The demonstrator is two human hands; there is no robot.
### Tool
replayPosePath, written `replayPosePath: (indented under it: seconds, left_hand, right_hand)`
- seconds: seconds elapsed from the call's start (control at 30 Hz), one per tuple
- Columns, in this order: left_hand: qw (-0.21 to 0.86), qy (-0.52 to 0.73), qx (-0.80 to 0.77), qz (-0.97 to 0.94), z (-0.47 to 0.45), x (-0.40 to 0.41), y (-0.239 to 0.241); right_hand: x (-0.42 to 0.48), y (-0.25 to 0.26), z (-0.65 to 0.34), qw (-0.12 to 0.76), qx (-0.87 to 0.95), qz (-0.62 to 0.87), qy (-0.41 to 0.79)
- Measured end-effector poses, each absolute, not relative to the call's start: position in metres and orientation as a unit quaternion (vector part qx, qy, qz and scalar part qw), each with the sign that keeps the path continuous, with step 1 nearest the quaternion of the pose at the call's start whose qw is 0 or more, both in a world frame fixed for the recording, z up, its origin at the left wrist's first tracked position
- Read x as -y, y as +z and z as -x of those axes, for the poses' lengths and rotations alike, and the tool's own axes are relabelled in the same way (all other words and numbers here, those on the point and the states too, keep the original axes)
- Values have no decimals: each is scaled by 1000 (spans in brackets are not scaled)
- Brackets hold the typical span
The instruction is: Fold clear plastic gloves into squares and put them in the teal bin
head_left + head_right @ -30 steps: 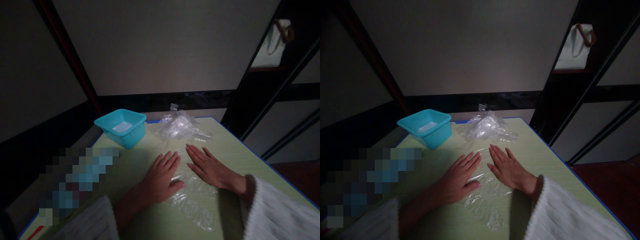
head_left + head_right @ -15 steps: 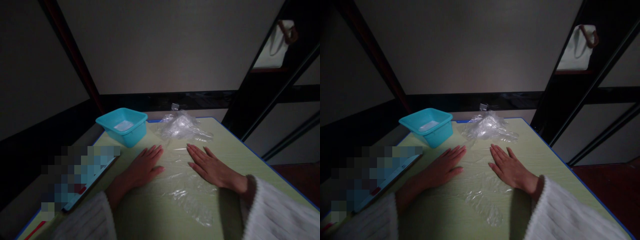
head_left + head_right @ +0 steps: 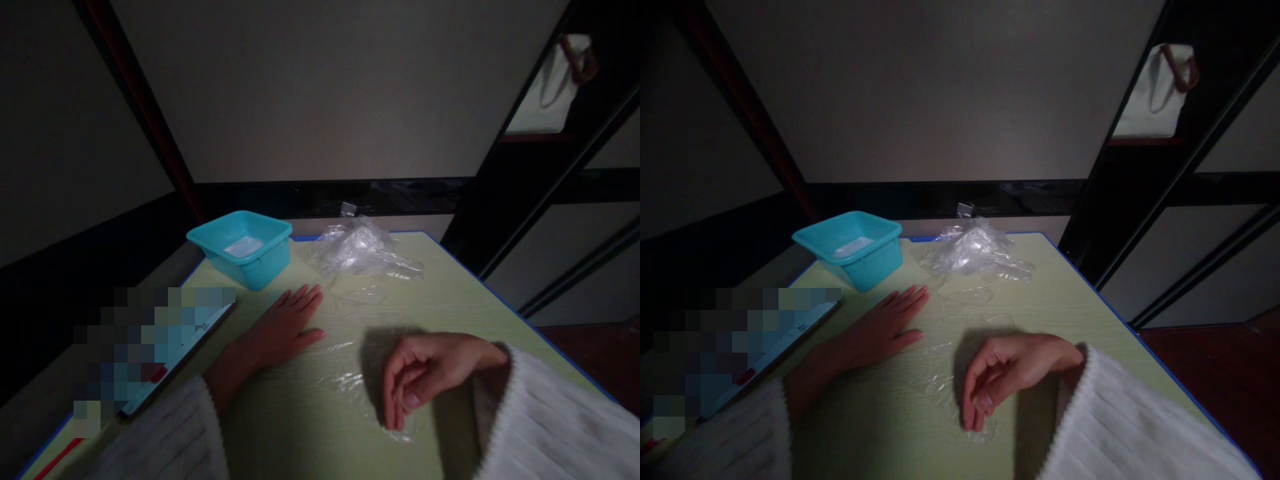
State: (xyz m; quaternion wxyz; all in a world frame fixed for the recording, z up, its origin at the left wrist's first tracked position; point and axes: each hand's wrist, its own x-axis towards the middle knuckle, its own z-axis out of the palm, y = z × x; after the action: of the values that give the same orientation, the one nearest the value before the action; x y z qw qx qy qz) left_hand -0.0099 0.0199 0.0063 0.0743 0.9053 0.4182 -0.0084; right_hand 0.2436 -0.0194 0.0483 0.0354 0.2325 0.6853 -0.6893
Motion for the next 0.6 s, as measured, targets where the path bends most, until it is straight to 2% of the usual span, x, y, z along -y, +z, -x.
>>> replayPosePath:
  seconds: [0.4,0.6]
  left_hand:
    - [48,48,-406,-911,2,-15,11]
    - [77,103,-271,-954,-43,35,21]
  right_hand:
    - [15,48,-248,101,-675,-223,-695]
    - [13,46,-248,101,-675,-216,-698]
